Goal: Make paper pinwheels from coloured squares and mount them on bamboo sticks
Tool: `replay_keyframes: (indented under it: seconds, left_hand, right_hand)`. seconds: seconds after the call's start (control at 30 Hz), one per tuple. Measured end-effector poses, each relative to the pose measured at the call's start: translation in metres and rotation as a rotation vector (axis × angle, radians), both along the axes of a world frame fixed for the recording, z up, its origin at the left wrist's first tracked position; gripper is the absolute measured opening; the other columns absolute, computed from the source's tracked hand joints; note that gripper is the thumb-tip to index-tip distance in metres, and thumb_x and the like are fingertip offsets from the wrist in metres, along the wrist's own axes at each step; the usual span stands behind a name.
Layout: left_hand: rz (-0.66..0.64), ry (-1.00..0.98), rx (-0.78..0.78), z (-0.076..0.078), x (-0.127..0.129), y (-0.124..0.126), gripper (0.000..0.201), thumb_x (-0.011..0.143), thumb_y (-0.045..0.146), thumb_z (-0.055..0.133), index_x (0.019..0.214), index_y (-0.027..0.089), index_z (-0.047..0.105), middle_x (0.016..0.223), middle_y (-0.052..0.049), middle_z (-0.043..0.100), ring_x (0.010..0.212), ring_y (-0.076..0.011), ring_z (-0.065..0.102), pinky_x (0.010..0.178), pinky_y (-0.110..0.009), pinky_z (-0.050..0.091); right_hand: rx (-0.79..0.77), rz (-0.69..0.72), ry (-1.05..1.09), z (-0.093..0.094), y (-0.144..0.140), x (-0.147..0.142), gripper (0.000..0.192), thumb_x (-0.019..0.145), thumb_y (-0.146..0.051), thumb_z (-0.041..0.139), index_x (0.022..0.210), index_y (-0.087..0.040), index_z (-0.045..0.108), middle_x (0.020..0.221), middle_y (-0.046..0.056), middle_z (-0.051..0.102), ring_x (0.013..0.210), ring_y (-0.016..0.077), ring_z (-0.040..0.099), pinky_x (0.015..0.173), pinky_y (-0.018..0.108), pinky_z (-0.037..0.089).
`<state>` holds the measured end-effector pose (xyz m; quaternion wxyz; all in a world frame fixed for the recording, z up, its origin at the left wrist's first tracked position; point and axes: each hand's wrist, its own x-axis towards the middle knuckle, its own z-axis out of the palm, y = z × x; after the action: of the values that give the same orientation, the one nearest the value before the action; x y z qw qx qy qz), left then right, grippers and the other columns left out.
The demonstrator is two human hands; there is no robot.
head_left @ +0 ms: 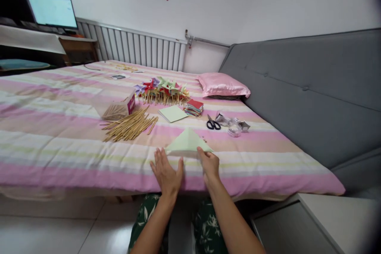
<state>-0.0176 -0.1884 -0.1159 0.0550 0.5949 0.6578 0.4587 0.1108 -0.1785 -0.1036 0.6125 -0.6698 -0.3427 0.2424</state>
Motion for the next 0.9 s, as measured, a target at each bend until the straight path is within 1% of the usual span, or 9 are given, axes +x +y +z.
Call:
replay_keyframes:
  seconds: [0.1, 0.17, 0.27, 0.33, 0.4, 0.5, 0.63, 0.73, 0.9]
  left_hand:
    - [-0.021, -0.293, 0.033, 0.029, 0.006, 0.010, 0.082, 0.073, 0.046, 0.062, 0.137, 0.004, 0.032, 0.139, -0.026, 0.040, 0.130, -0.0334, 0.037, 0.105, -0.050, 0.028]
    - [-0.184, -0.605, -0.064, 0.047, 0.016, 0.022, 0.076, 0.068, 0.046, 0.068, 0.129, 0.009, 0.043, 0.130, -0.023, 0.050, 0.104, -0.0281, 0.058, 0.088, -0.042, 0.045]
    - [-0.529, -1.043, -0.217, 0.062, 0.034, 0.043, 0.045, 0.061, 0.039, 0.076, 0.094, 0.010, 0.065, 0.094, -0.012, 0.067, 0.070, -0.0158, 0.061, 0.066, -0.028, 0.047]
    - [-0.601, -1.143, -0.227, 0.064, 0.044, 0.055, 0.032, 0.060, 0.037, 0.077, 0.074, 0.011, 0.066, 0.066, -0.005, 0.064, 0.058, -0.0112, 0.057, 0.057, -0.023, 0.044]
    - [-0.580, -1.184, -0.217, 0.064, 0.052, 0.064, 0.030, 0.059, 0.036, 0.078, 0.069, 0.011, 0.064, 0.055, 0.000, 0.060, 0.052, -0.0092, 0.055, 0.052, -0.020, 0.043]
    - [-0.526, -1.339, -0.272, 0.065, 0.059, 0.072, 0.032, 0.054, 0.029, 0.082, 0.075, 0.012, 0.065, 0.060, 0.001, 0.064, 0.053, -0.0085, 0.059, 0.052, -0.018, 0.047]
    - [-0.493, -1.490, -0.321, 0.067, 0.066, 0.073, 0.033, 0.051, 0.021, 0.084, 0.078, 0.012, 0.067, 0.069, 0.000, 0.068, 0.056, -0.0084, 0.063, 0.056, -0.017, 0.052]
    - [-0.478, -1.525, -0.382, 0.062, 0.069, 0.071, 0.033, 0.050, 0.018, 0.084, 0.077, 0.011, 0.066, 0.069, 0.000, 0.068, 0.056, -0.0077, 0.062, 0.054, -0.015, 0.052]
    - [-0.444, -1.524, -0.485, 0.054, 0.069, 0.073, 0.030, 0.050, 0.020, 0.085, 0.067, 0.009, 0.063, 0.051, 0.004, 0.058, 0.045, -0.0040, 0.051, 0.043, -0.012, 0.044]
  right_hand:
    - [0.067, 0.027, 0.139, 0.020, 0.008, 0.010, 0.043, 0.066, -0.057, 0.063, 0.061, -0.014, 0.067, 0.057, 0.002, 0.066, 0.060, 0.0170, 0.058, 0.056, 0.025, 0.041]
    - [0.130, 0.048, 0.214, 0.033, 0.014, 0.015, 0.042, 0.067, -0.055, 0.065, 0.071, -0.013, 0.069, 0.073, 0.004, 0.070, 0.072, 0.0175, 0.061, 0.064, 0.025, 0.044]
    - [0.223, 0.109, 0.381, 0.043, 0.023, 0.021, 0.038, 0.063, -0.049, 0.072, 0.077, -0.013, 0.070, 0.083, 0.006, 0.072, 0.083, 0.0187, 0.061, 0.075, 0.026, 0.044]
    - [0.236, 0.143, 0.435, 0.042, 0.030, 0.025, 0.036, 0.063, -0.046, 0.074, 0.075, -0.013, 0.070, 0.080, 0.006, 0.071, 0.082, 0.0192, 0.061, 0.077, 0.028, 0.044]
    - [0.217, 0.156, 0.408, 0.037, 0.036, 0.029, 0.035, 0.063, -0.046, 0.074, 0.071, -0.012, 0.069, 0.075, 0.006, 0.071, 0.079, 0.0197, 0.061, 0.076, 0.030, 0.044]
    - [0.219, 0.168, 0.392, 0.030, 0.043, 0.034, 0.033, 0.065, -0.045, 0.074, 0.072, -0.012, 0.069, 0.075, 0.005, 0.071, 0.080, 0.0202, 0.062, 0.078, 0.031, 0.044]
    - [0.276, 0.267, 0.510, 0.027, 0.045, 0.034, 0.029, 0.066, -0.038, 0.074, 0.082, -0.014, 0.069, 0.082, 0.005, 0.072, 0.082, 0.0186, 0.063, 0.080, 0.030, 0.046]
    - [0.233, 0.296, 0.565, 0.024, 0.044, 0.030, 0.028, 0.062, -0.035, 0.077, 0.077, -0.014, 0.069, 0.074, 0.005, 0.072, 0.075, 0.0179, 0.064, 0.075, 0.030, 0.048]
    - [0.167, 0.335, 0.574, 0.022, 0.044, 0.023, 0.027, 0.062, -0.037, 0.076, 0.070, -0.012, 0.068, 0.064, 0.005, 0.070, 0.063, 0.0166, 0.063, 0.064, 0.028, 0.050]
